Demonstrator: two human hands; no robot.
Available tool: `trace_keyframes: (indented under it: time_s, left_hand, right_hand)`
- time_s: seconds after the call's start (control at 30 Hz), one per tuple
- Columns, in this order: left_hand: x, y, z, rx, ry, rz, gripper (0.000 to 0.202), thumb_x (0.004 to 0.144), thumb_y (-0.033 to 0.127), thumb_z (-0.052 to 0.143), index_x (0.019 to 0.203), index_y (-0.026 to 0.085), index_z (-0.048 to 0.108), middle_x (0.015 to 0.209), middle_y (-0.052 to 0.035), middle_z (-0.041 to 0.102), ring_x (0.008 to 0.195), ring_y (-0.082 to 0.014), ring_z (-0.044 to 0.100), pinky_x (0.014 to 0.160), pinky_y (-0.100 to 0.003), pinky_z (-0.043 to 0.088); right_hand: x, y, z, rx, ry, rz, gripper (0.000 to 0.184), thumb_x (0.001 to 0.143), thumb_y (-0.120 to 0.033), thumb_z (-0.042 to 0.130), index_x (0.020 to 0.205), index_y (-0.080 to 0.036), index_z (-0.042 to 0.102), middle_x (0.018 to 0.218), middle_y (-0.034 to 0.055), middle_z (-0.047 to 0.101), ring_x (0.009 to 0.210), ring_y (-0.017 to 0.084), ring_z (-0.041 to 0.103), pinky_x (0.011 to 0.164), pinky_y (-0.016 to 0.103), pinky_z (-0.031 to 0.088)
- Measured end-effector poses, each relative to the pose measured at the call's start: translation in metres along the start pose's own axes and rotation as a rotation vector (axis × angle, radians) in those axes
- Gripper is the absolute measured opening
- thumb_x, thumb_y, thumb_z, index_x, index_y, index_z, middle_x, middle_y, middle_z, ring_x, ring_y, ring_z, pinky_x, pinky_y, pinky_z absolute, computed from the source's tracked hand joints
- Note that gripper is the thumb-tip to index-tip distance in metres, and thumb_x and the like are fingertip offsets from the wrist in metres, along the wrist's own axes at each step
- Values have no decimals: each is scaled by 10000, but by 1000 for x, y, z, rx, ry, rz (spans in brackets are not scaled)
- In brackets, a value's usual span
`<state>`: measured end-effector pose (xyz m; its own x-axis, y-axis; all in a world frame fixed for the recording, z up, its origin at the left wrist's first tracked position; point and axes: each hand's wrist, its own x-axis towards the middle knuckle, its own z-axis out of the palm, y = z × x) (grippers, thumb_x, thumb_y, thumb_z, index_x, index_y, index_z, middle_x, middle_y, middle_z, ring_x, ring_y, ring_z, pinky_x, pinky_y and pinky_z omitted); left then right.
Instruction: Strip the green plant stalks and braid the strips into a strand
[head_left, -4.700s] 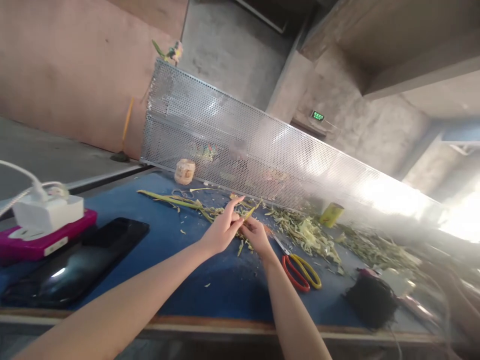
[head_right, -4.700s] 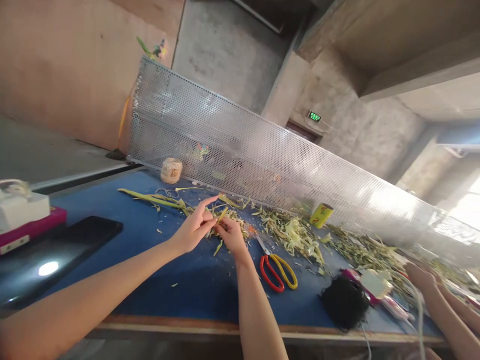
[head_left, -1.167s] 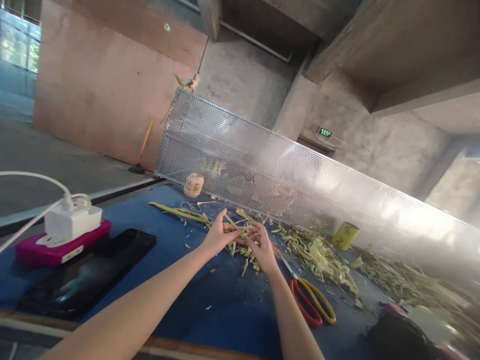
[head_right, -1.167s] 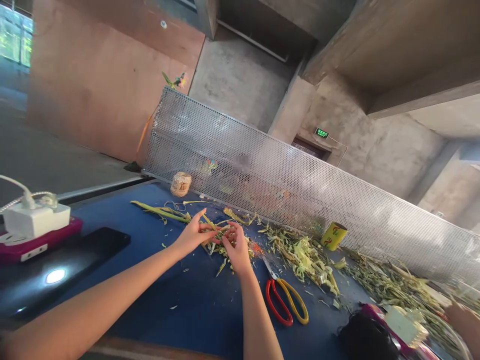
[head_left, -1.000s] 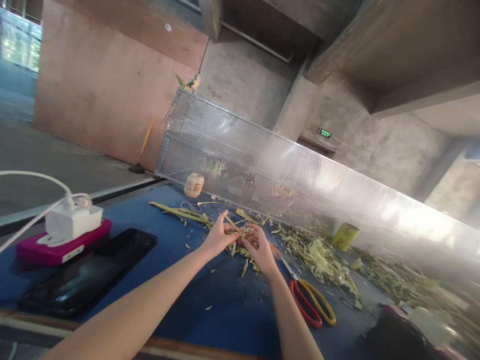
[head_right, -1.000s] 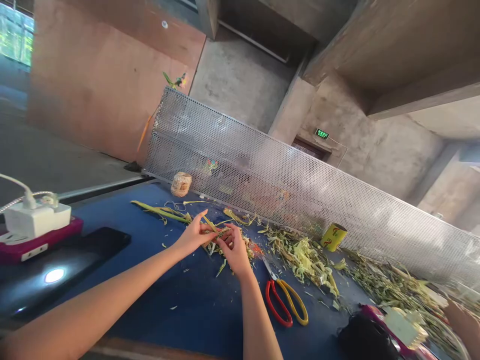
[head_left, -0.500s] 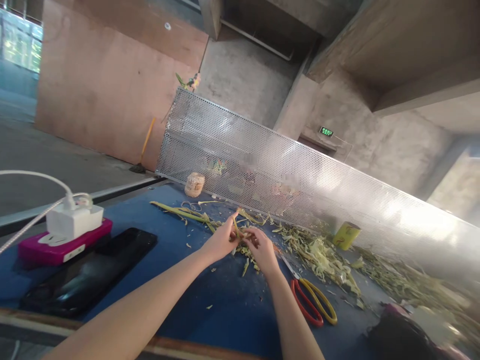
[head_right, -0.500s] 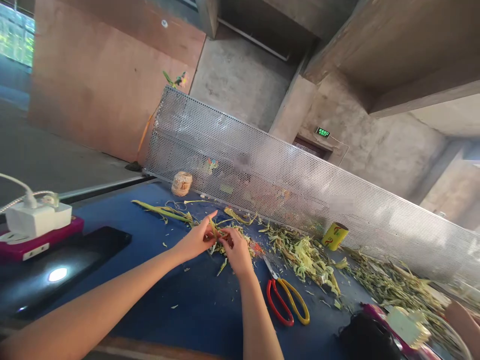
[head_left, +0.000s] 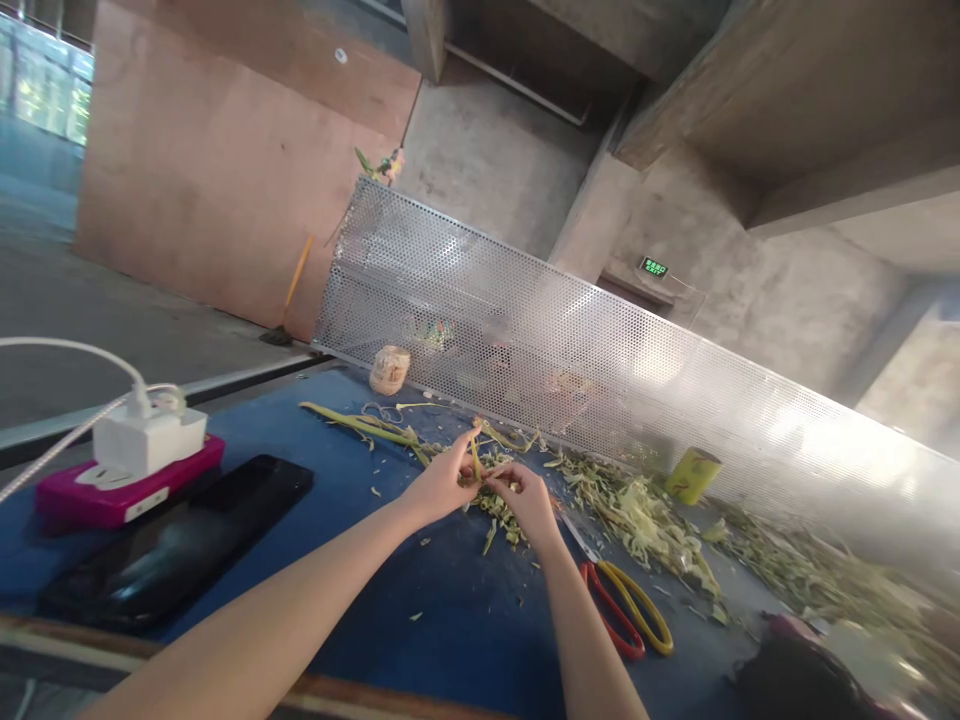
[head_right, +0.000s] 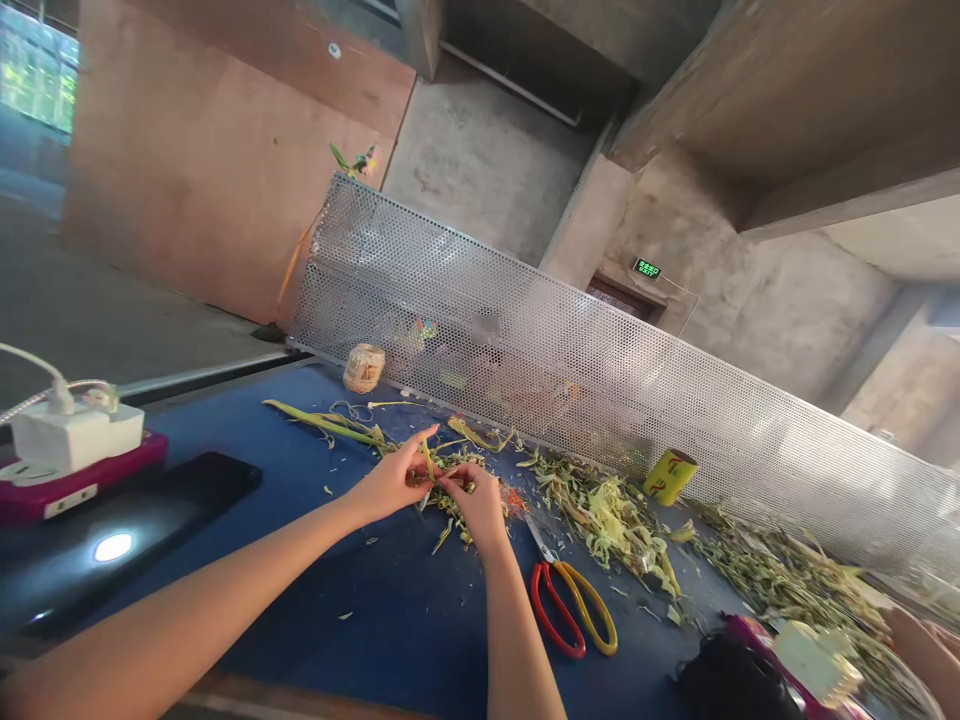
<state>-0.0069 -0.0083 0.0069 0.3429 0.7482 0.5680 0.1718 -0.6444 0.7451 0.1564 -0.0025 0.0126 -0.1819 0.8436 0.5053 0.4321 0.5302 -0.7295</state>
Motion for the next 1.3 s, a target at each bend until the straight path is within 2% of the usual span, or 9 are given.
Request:
trace_keyframes:
  time_s: [0.27,0.37,0.5,0.63,0.83,1.0,1.1,1.2,1.3]
  left_hand:
    - [-1,1,1,86,-38,29,754,717,143,476,1368,221,105,781,-13,595,646,-136,527,633,-275,418]
    - [-1,2,0,76,-2,16,772,706,144,503,1366,220,109,820,-25,599,660,-135,529,628,-271,426]
    - [0,3,-1,69,21,3,769,707,150,519,1361,214,120,827,-28,600,639,-128,526,622,-273,435]
    - [0,6,-1,87,10,6,769,706,150,531,1358,205,127,797,-19,584,653,-132,531,652,-286,438]
    - [-1,10,-5,32,-25,21,777,721,182,540,1364,226,106,801,-24,575,666,-133,534,651,-287,445]
    - [-2,9,-4,43,-31,41,815,730,150,519,1373,248,27,825,-22,581,684,-131,533,678,-297,443]
    - [-2,8,-1,45,50,40,845,739,190,526,1372,246,-31,942,-56,572,743,-149,537,722,-330,444]
    - [-1,9,-1,23,158,34,926,718,301,579,1367,239,-80,1115,-100,511,903,-199,519,803,-383,417]
    - [1,9,-1,-65,232,-59,1014,674,384,621,1363,201,-100,1143,-120,494,945,-216,508,832,-407,398]
  right_hand:
    - [-1,2,3,114,-12,91,224,608,-366,664,603,-159,579,591,5,567,570,129,485,551,242,367]
    - [-1,-1,3,65,-12,99,264,626,-399,641,561,-157,558,531,-12,522,511,108,437,503,226,329]
    - [-3,-6,2,-74,11,21,301,652,-395,617,487,-163,517,484,-30,452,493,95,363,487,219,285]
    - [-5,-9,1,-117,-35,-30,285,692,-374,580,500,-174,516,502,-25,465,530,113,394,521,226,307]
    - [-7,-11,-1,-51,-125,-10,247,730,-382,546,583,-184,562,539,-13,526,560,136,471,558,241,347]
    - [-8,-15,0,3,-148,-3,302,738,-405,538,533,-184,512,497,-27,485,512,119,439,540,238,342]
    - [-7,-15,-1,10,-91,-11,300,740,-392,537,527,-182,512,512,-23,481,532,119,437,544,235,332]
    - [-4,-11,-3,58,14,-5,292,738,-385,536,533,-179,511,515,-24,475,526,112,417,533,231,316]
    - [-2,-6,-5,203,89,14,288,734,-406,538,560,-177,516,526,-23,486,520,103,407,532,228,317]
